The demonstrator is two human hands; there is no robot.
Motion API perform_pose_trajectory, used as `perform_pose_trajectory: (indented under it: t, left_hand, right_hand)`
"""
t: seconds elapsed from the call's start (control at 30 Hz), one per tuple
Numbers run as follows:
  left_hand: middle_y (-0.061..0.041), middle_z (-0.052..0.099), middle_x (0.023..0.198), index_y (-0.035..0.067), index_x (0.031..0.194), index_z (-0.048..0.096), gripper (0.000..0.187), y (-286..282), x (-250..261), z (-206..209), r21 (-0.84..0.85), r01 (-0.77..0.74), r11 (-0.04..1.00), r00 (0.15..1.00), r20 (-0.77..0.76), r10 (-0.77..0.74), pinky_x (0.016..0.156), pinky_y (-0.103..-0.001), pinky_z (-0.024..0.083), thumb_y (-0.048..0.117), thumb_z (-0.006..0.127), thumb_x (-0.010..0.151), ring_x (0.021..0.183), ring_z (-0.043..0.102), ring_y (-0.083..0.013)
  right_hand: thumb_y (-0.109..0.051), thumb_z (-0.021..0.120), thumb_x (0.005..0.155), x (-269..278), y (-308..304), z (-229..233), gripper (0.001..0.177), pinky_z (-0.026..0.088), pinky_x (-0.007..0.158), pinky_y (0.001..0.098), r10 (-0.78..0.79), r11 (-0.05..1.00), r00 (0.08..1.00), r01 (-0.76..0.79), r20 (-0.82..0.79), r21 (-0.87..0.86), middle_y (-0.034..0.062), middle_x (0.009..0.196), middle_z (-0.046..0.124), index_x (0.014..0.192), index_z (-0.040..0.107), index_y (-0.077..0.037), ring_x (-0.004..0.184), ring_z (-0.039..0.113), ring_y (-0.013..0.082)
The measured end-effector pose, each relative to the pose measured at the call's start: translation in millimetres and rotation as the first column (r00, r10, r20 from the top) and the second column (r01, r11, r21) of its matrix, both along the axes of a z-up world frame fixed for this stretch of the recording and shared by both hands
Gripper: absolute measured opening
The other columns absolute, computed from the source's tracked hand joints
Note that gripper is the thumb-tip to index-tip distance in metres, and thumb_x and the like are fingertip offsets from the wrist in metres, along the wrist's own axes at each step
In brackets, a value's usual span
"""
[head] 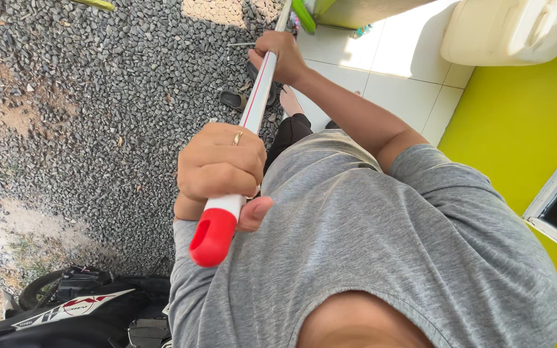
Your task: The person sweeps a white tiled floor using a long-handled brush, moving dirt from the threshold of an indoor space out onto a gravel area.
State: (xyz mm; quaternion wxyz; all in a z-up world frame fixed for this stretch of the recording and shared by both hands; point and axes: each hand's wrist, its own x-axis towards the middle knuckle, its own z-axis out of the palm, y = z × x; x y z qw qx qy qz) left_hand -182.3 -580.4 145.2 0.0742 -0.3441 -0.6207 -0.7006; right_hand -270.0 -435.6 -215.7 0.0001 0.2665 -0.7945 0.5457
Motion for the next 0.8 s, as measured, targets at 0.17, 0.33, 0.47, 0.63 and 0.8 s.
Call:
perform_pose_trajectory:
  t: [0.17,0.33,0.47,0.63,0.8]
  left_hand:
    - [-0.005,0.048,0.064,0.007,0.076,0.045,0.027,9,-19,-34,-0.131,-0.097,0.987,0.993,0.054,0.105,0.049,-0.034,0.039,-0.001,0.070,0.082,0.052,0.052,-0.0225]
    - [-0.006,0.045,0.063,0.008,0.071,0.043,0.029,42,-14,-98,-0.063,-0.078,0.995,0.997,0.019,0.079,0.053,-0.039,0.041,-0.005,0.069,0.074,0.052,0.050,-0.0261]
    - [-0.008,0.047,0.065,0.007,0.071,0.044,0.028,54,-2,-136,-0.100,-0.089,0.991,0.995,0.026,0.092,0.054,-0.040,0.038,-0.003,0.071,0.070,0.056,0.052,-0.0272]
    - [-0.008,0.047,0.065,0.007,0.070,0.043,0.027,55,12,-157,-0.080,-0.102,0.992,0.994,0.028,0.105,0.053,-0.039,0.038,0.001,0.069,0.067,0.057,0.050,-0.0275]
    - [-0.007,0.044,0.063,0.008,0.069,0.040,0.028,41,22,-159,-0.095,-0.157,0.983,0.986,0.047,0.162,0.055,-0.040,0.037,0.000,0.067,0.067,0.056,0.047,-0.0277]
  right_hand:
    - [-0.009,0.076,0.083,33,4,-36,0.036,0.041,0.053,0.0416,0.078,0.990,0.988,-0.092,0.130,0.111,0.0121,0.059,0.050,0.059,0.050,-0.004,0.054,0.052,0.0299]
    - [-0.007,0.074,0.081,16,35,-101,0.029,0.044,0.056,0.0408,0.071,0.994,0.988,-0.082,0.138,0.072,0.0113,0.064,0.053,0.063,0.051,-0.005,0.059,0.055,0.0300]
    - [-0.008,0.076,0.079,-24,64,-143,0.027,0.048,0.063,0.0410,0.114,0.982,0.993,-0.114,0.011,0.148,0.0092,0.070,0.056,0.067,0.052,-0.006,0.070,0.058,0.0305]
    - [-0.007,0.073,0.078,-19,63,-155,0.026,0.050,0.074,0.0412,0.129,0.970,0.990,-0.115,-0.056,0.214,0.0056,0.070,0.057,0.065,0.050,-0.008,0.076,0.058,0.0294]
    - [-0.008,0.074,0.076,-24,45,-143,0.029,0.049,0.081,0.0412,0.173,0.942,0.976,-0.124,-0.135,0.312,0.0045,0.069,0.056,0.063,0.048,-0.009,0.078,0.055,0.0288]
